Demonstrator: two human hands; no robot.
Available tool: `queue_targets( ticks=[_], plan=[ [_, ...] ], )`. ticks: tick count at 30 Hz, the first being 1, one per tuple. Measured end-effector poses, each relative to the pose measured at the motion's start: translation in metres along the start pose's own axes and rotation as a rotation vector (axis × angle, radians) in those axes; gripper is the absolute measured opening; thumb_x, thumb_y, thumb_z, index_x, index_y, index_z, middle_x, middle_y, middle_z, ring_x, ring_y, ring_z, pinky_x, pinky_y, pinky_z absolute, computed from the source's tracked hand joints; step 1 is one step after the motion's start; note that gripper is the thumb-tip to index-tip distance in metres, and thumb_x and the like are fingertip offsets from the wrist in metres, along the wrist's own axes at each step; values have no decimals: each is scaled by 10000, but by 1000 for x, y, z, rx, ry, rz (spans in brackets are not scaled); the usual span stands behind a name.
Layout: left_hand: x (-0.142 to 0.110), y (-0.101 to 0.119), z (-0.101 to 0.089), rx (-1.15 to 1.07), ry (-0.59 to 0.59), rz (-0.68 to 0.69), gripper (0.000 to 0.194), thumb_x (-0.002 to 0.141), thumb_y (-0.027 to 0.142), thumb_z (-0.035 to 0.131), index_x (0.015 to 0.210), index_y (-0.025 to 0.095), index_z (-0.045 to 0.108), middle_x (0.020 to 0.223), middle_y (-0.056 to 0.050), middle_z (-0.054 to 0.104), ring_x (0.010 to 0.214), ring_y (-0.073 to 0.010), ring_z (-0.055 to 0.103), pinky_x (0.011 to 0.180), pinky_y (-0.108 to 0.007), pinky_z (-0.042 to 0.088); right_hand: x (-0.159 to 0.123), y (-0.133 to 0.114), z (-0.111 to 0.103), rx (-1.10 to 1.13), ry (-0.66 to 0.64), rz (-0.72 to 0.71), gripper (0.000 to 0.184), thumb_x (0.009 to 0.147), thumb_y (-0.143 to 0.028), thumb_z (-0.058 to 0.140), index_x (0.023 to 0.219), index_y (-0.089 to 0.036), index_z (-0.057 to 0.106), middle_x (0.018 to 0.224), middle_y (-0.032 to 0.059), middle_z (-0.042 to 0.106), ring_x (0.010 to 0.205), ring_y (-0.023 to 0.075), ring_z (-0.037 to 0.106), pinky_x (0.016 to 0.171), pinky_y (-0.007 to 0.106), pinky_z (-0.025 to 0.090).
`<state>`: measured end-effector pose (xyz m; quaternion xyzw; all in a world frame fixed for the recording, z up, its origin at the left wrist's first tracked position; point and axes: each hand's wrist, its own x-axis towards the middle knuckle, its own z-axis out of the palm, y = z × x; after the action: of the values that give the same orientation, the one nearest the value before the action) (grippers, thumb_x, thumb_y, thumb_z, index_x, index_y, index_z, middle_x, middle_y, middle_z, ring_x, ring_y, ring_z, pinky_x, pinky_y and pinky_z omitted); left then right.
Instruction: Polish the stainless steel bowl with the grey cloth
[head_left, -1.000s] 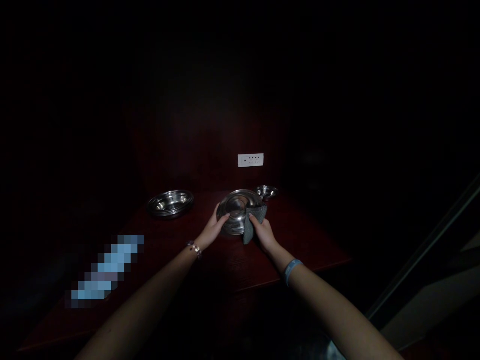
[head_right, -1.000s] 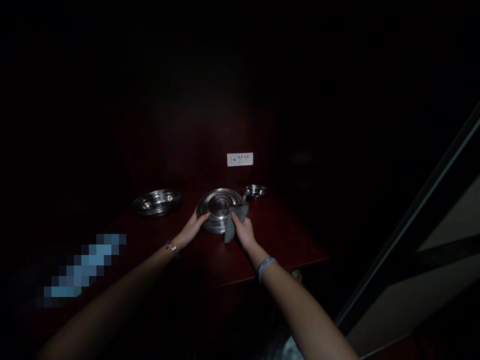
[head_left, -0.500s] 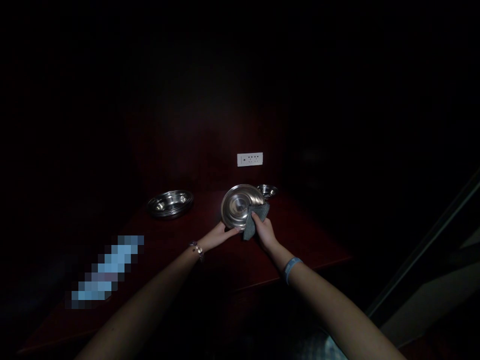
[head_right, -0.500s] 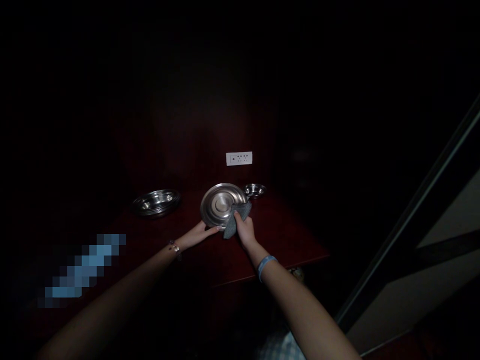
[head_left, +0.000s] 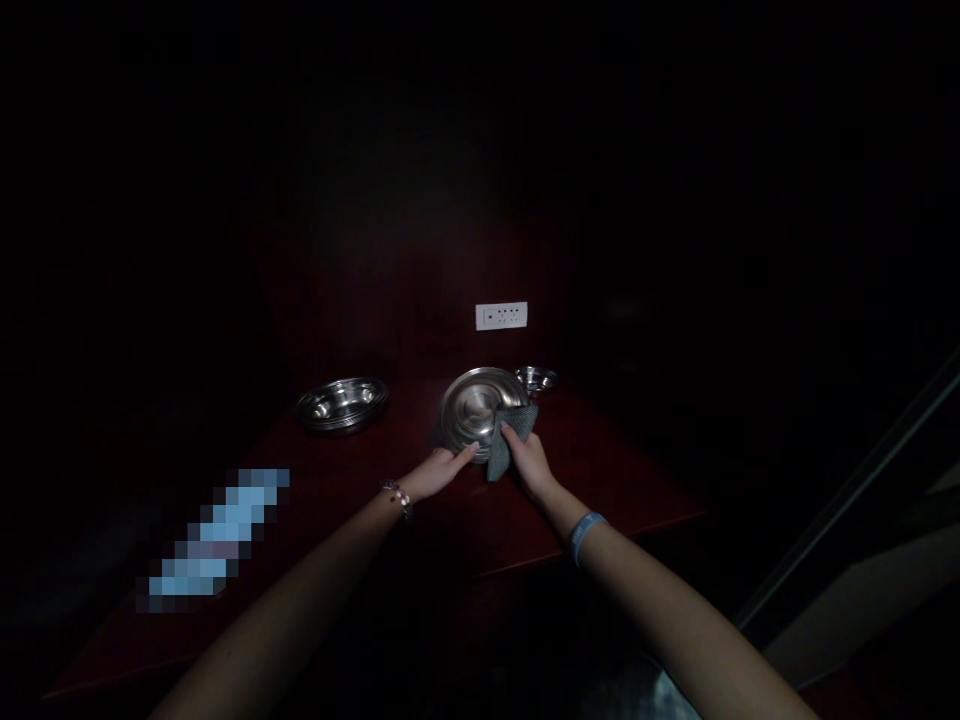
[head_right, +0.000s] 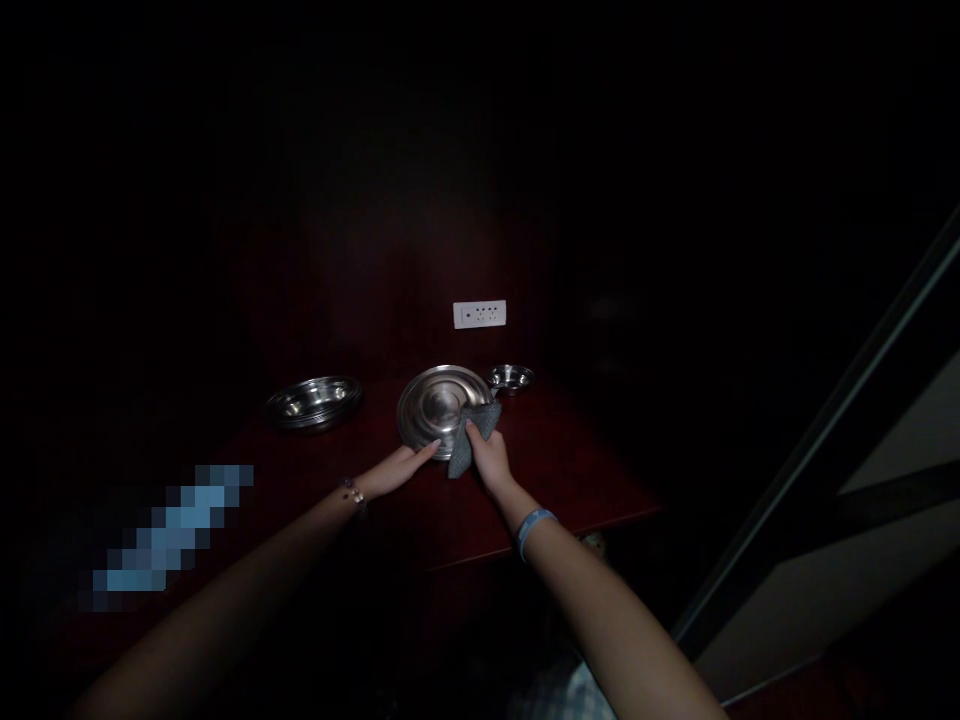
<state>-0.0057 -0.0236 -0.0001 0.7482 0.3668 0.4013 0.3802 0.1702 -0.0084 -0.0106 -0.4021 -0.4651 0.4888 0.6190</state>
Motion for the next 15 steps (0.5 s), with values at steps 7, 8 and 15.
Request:
queue_targets(
  ticks=[7, 8, 15],
  plan=[
    [1, -2, -2, -6, 111, -28, 535, 899, 554, 444, 1218, 171, 637, 1325, -64, 631, 1319, -232, 504, 1182, -413, 283, -2, -1, 2, -34, -52, 4, 452, 683, -540, 709, 868, -128, 714, 927, 97, 754, 871, 230, 686, 828, 328, 512],
    [2, -3, -2, -8, 133, -33, 536, 896, 553, 444, 1217, 169, 635, 1315, -67, 638, 1311, -235, 512, 1177, -414, 291, -3, -1, 2, -38, -61, 4, 457, 679, -543, 713, 868, -127, 717, 920, 96, 754, 869, 230, 686, 829, 330, 512],
    [5, -3, -4, -21, 361, -73, 515, 890, 499, 444, 1197, 123, 615, 1309, -112, 636, 1276, -249, 540, 1125, -379, 357, -6, -4, 4, -70, -125, -6, 468, 682, -553, 717, 876, -128, 728, 948, 98, 754, 896, 230, 684, 863, 335, 503]
  ],
)
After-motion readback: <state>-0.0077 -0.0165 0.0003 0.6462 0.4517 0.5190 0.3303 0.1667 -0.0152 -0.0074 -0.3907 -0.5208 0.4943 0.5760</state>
